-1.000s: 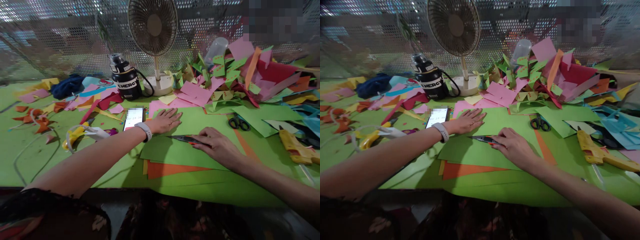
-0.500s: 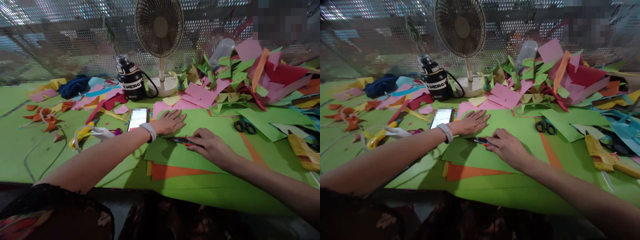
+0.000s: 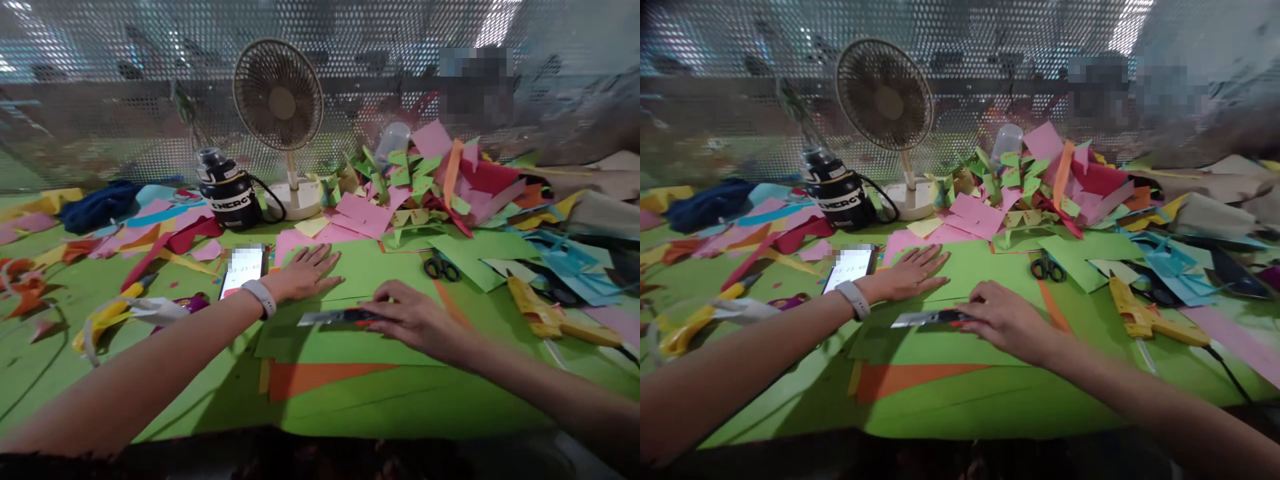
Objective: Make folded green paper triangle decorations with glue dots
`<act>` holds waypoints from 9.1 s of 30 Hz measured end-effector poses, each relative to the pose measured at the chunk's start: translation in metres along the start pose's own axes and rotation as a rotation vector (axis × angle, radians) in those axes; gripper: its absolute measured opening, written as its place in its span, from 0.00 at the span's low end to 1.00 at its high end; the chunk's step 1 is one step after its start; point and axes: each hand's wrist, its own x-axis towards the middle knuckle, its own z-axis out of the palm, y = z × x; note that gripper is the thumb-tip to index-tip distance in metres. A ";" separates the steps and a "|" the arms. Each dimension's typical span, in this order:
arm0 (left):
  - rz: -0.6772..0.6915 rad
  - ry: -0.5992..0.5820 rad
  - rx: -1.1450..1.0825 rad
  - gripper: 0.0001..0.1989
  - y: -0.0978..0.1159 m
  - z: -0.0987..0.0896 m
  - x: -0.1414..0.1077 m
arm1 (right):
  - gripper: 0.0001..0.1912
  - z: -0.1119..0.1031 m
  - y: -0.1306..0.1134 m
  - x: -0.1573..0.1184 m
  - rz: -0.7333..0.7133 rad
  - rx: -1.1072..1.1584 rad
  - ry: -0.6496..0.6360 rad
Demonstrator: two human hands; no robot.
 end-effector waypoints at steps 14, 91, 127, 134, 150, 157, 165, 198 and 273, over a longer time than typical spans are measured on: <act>0.164 0.097 0.184 0.39 0.016 -0.009 -0.015 | 0.30 -0.041 0.080 -0.051 0.451 -0.461 0.100; 0.108 0.338 0.173 0.31 0.050 0.027 -0.063 | 0.35 0.031 0.028 0.006 0.114 -0.171 -0.124; 0.155 0.378 0.236 0.34 0.049 0.031 -0.063 | 0.34 0.032 0.024 0.005 0.135 -0.205 -0.136; 0.165 0.386 0.253 0.34 0.048 0.031 -0.063 | 0.33 0.034 0.023 0.002 0.122 -0.224 -0.113; 0.115 0.339 0.258 0.36 0.054 0.024 -0.062 | 0.31 0.032 0.023 0.003 0.095 -0.277 -0.058; 0.122 0.363 0.236 0.35 0.053 0.024 -0.063 | 0.30 0.034 0.024 0.003 0.090 -0.275 -0.037; 0.124 0.349 0.262 0.34 0.051 0.024 -0.062 | 0.29 0.035 0.024 0.002 0.110 -0.236 -0.037; 0.135 0.376 0.231 0.31 0.050 0.025 -0.062 | 0.27 0.032 0.024 0.004 0.118 -0.208 -0.064; 0.118 0.344 0.253 0.35 0.051 0.022 -0.062 | 0.32 0.031 0.014 -0.006 0.130 -0.399 -0.024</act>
